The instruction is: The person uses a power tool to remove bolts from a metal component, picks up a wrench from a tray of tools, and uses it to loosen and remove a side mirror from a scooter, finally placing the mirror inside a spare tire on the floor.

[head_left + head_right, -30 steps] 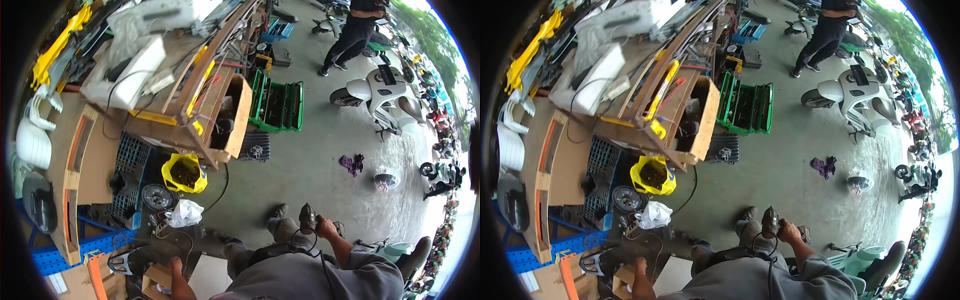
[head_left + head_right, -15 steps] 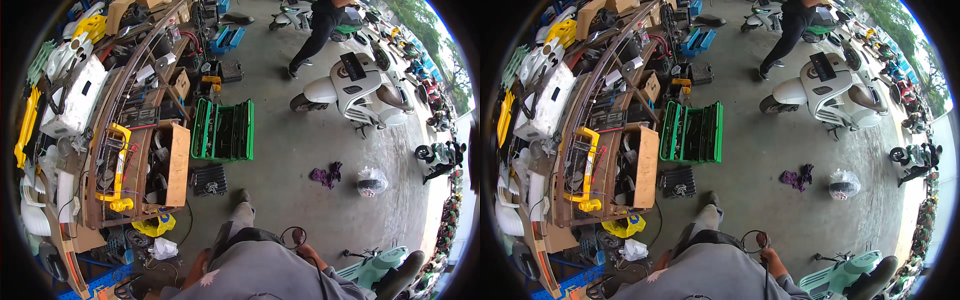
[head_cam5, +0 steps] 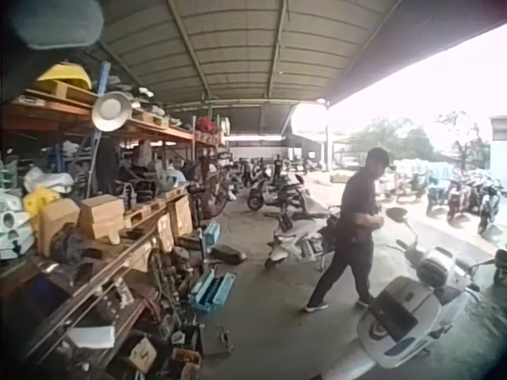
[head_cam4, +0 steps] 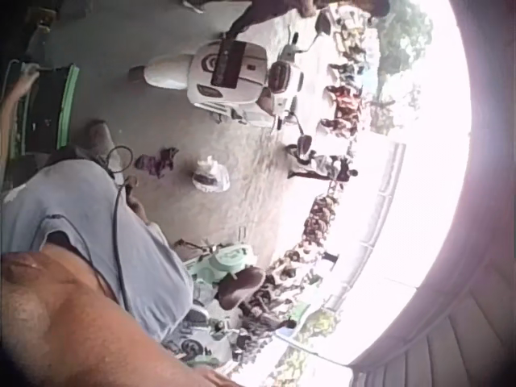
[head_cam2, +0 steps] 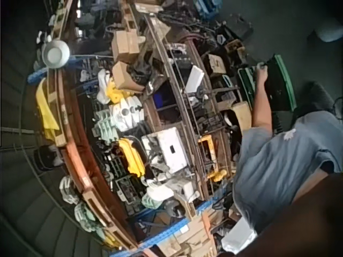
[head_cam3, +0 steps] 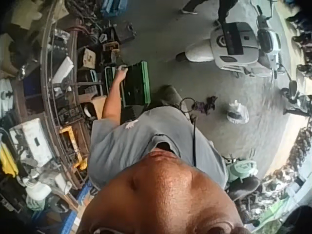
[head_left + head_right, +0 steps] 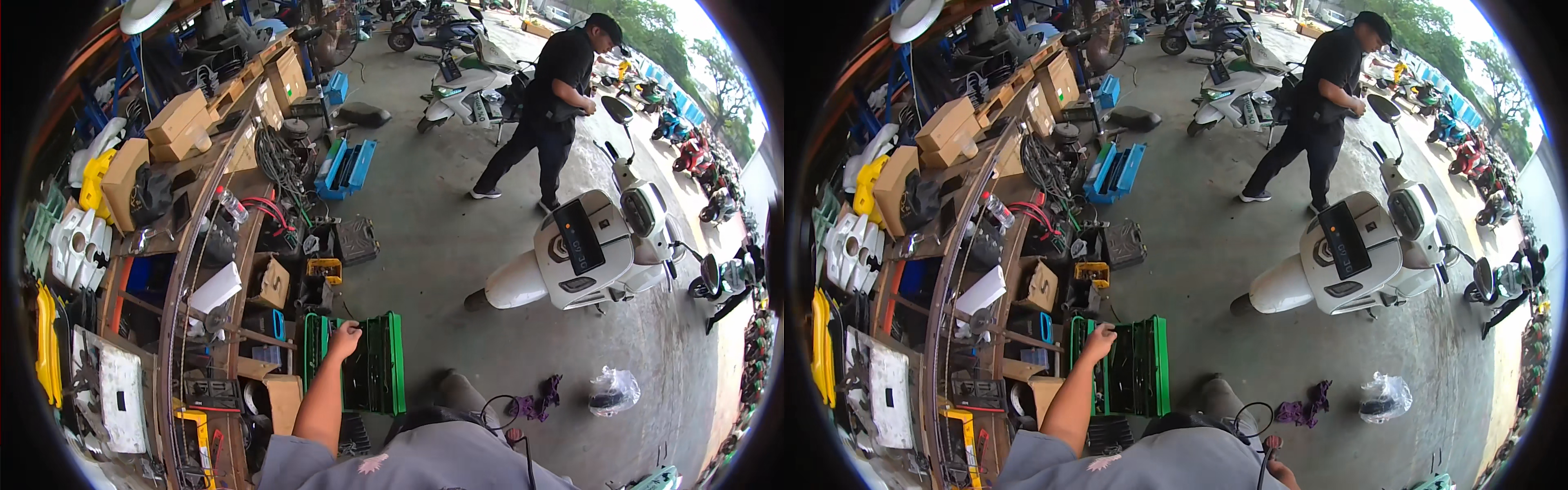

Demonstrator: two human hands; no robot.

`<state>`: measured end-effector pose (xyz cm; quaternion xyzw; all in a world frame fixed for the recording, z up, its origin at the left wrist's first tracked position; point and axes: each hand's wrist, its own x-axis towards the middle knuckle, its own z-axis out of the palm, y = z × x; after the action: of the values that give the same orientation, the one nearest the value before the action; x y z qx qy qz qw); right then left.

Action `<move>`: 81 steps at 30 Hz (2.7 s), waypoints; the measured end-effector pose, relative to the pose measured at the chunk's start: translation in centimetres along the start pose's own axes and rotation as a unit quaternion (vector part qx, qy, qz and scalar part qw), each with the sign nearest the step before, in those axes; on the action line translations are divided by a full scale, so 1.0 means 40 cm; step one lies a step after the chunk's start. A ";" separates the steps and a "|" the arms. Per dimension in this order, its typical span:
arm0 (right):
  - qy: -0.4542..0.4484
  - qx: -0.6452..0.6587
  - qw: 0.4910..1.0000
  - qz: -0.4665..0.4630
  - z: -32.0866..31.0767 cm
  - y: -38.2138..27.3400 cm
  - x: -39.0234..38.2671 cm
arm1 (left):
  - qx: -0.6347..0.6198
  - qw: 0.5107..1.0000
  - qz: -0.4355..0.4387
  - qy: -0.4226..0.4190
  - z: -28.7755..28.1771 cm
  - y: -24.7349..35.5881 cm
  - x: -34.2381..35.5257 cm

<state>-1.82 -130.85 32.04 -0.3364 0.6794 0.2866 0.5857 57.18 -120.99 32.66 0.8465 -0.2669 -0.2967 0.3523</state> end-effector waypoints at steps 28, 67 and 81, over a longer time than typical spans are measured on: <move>0.031 -0.119 0.991 -0.056 -0.698 -2.547 0.196 | 0.099 0.956 -0.268 -0.066 0.042 0.287 1.820; -0.068 0.438 0.894 0.072 -0.753 -4.912 0.274 | 0.360 0.889 0.103 -0.264 -0.169 2.025 5.399; -0.016 0.737 0.675 -0.027 -1.491 -5.565 0.498 | 0.270 0.892 0.081 -0.353 0.403 2.609 5.913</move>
<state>136.95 -315.63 22.33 0.1907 0.6519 -0.3174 0.6617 181.90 -347.94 27.81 0.7238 -0.5112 -0.4631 0.0160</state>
